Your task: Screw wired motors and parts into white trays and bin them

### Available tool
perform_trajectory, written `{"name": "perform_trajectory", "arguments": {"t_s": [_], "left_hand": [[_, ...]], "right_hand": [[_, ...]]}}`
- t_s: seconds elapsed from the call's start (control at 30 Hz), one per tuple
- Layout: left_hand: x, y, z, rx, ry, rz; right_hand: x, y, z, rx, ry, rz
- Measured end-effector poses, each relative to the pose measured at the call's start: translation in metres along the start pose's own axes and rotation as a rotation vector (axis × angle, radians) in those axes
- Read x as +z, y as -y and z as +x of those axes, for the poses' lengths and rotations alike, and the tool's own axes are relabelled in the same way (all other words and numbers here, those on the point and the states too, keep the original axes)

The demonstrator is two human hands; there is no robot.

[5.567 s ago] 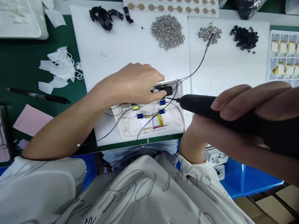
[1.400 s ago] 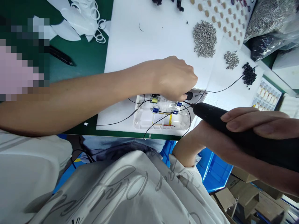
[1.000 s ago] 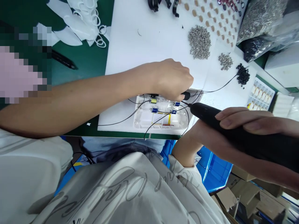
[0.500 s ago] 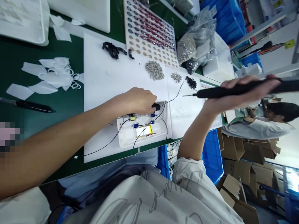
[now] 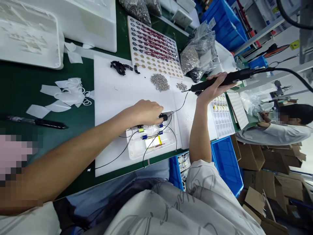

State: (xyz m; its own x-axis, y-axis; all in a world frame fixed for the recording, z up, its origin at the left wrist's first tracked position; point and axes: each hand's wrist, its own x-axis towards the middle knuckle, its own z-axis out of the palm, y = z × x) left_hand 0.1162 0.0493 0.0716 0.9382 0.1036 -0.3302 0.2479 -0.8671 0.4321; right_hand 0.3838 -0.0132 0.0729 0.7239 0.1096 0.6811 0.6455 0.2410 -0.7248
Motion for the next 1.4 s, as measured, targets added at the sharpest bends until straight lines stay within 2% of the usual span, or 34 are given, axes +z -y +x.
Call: {"name": "perform_trajectory", "arguments": {"t_s": [0.13,0.27,0.37,0.43,0.5,0.6,0.7,0.87,1.03,1.17,1.4], "left_hand": [[0.002,0.001,-0.002,0.012,-0.065,-0.039],[0.003,0.003,-0.002,0.047,-0.184,-0.127],[-0.002,0.004,-0.001,0.006,-0.459,-0.275],[-0.006,0.005,-0.002,0.036,-0.660,-0.382],[-0.011,0.005,-0.003,0.162,-0.813,-0.457],[-0.015,0.006,-0.006,0.375,-0.929,-0.482],[-0.017,0.008,-0.007,0.480,-0.982,-0.473],[-0.016,0.012,-0.003,0.550,-1.024,-0.493],[-0.013,0.014,0.001,0.584,-1.096,-0.480],[-0.012,0.012,-0.001,0.588,-1.098,-0.455],[-0.012,0.011,-0.002,0.652,-1.112,-0.407]], "right_hand": [[0.007,0.023,0.007,-0.019,-0.060,0.100],[0.007,0.070,0.019,-0.038,-0.172,0.409],[0.000,0.112,0.022,-0.071,-0.177,0.507],[-0.004,0.135,0.020,-0.088,-0.151,0.520],[-0.006,0.149,0.015,-0.084,-0.124,0.566],[0.000,0.158,0.006,-0.029,-0.114,0.663],[0.012,0.160,-0.001,0.056,-0.160,0.714],[0.022,0.163,-0.011,0.133,-0.158,0.784],[0.017,0.166,-0.014,0.098,-0.162,0.786],[0.013,0.165,-0.016,0.063,-0.137,0.789],[0.010,0.169,-0.020,0.100,-0.144,0.723]]}}
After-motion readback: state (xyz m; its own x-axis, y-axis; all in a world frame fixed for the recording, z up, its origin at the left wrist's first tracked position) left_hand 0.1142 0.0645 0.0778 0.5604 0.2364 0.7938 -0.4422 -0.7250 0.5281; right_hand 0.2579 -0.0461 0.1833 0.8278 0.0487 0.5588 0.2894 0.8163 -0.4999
